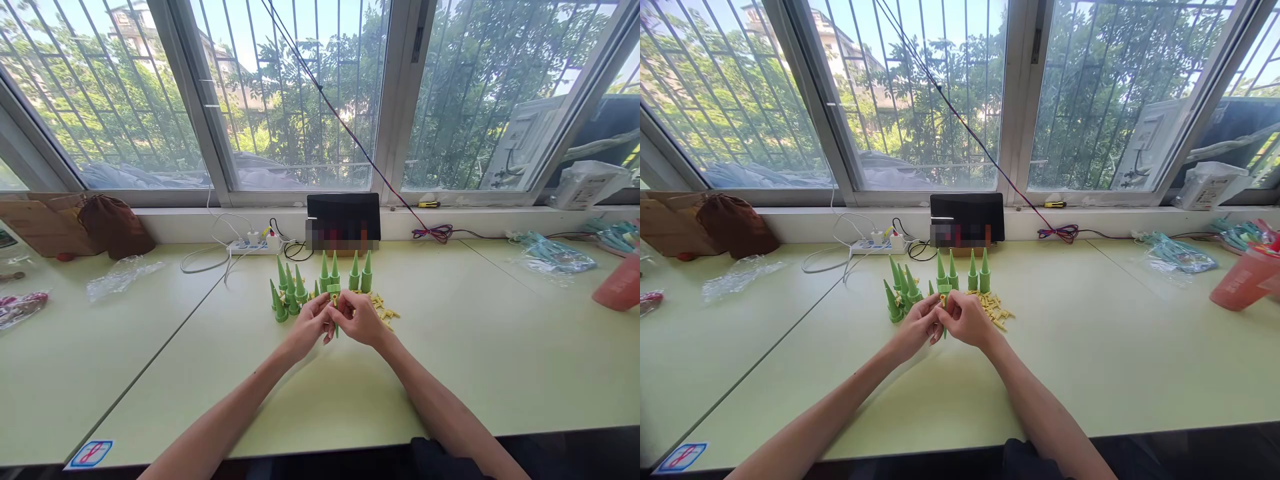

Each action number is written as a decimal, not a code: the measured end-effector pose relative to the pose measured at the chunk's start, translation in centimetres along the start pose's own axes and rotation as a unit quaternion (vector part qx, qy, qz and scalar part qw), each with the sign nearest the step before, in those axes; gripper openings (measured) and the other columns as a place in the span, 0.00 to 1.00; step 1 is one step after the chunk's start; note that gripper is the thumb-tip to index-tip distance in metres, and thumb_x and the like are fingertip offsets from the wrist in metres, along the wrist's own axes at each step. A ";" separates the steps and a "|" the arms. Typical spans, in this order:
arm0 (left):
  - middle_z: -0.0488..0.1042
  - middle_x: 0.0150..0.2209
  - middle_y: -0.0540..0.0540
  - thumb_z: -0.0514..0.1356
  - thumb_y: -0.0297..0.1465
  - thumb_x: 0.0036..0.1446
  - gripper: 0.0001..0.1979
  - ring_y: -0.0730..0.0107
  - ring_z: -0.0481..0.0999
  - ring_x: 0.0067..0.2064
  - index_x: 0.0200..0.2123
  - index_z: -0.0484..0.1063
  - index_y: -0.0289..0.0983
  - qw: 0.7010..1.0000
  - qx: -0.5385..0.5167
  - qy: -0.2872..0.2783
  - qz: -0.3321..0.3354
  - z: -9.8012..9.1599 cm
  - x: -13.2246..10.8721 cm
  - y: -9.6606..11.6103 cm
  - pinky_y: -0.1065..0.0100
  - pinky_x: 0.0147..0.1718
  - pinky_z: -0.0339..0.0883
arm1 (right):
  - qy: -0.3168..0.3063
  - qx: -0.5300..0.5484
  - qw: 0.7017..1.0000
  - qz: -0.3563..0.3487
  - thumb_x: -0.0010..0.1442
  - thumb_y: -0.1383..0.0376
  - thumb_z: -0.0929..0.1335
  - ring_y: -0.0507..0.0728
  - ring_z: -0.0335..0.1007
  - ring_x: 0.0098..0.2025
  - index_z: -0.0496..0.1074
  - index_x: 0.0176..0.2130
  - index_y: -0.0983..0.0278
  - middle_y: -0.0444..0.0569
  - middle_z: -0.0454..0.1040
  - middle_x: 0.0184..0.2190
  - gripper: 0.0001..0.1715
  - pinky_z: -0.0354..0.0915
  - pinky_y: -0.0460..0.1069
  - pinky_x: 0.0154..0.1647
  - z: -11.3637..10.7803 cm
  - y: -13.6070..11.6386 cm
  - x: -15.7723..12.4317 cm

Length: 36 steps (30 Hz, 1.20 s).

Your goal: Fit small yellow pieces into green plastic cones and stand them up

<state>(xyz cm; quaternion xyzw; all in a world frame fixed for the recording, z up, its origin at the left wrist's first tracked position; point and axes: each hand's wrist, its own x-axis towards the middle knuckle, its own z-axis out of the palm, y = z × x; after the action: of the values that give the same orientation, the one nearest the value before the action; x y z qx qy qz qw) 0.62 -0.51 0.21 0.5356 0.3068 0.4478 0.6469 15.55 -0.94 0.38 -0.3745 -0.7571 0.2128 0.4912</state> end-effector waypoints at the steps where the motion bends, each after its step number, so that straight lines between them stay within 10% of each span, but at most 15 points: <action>1: 0.61 0.21 0.57 0.66 0.43 0.51 0.19 0.82 0.62 0.16 0.34 0.65 0.35 1.000 -0.001 0.002 -0.001 0.0 0.0 0.0 0.75 0.12 0.56 | -0.001 -0.001 1.000 0.000 0.58 0.62 0.67 0.48 0.51 0.19 0.55 0.24 0.61 0.37 0.57 0.17 0.17 0.51 0.44 0.21 0.0 0.0 0.0; 17: 0.71 0.25 0.54 0.56 0.41 0.59 0.30 0.77 0.65 0.16 0.60 0.52 0.38 0.967 0.252 0.030 0.011 0.3 -0.3 -0.3 0.73 0.15 0.58 | 0.106 -0.173 0.977 0.067 0.67 0.59 0.59 0.50 0.55 0.21 0.60 0.27 0.62 0.40 0.61 0.19 0.17 0.52 0.45 0.26 -3.7 3.2 1.2; 26: 0.64 0.19 0.55 0.54 0.32 0.58 0.15 0.75 0.63 0.23 0.46 0.74 0.37 0.856 0.504 0.079 0.079 -0.4 -0.1 -0.9 0.72 0.26 0.56 | -0.033 -0.286 0.944 0.163 0.61 0.68 0.64 0.53 0.66 0.32 0.70 0.30 0.63 0.47 0.74 0.30 0.08 0.54 0.45 0.31 -3.8 4.2 1.0; 36: 0.70 0.23 0.52 0.52 0.31 0.61 0.16 0.71 0.67 0.26 0.51 0.70 0.37 0.832 0.547 0.039 0.089 -0.8 0.0 -1.6 0.70 0.29 0.58 | -0.097 -0.299 0.934 0.170 0.61 0.66 0.65 0.53 0.68 0.37 0.76 0.37 0.63 0.50 0.75 0.37 0.10 0.57 0.45 0.35 -3.1 4.1 1.0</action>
<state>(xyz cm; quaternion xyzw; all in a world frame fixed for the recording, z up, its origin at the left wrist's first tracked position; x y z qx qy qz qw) 0.30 -0.23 -1.51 0.8088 0.4776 0.2832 0.1936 19.53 2.23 -0.54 -0.6051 -0.7546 0.0920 0.2368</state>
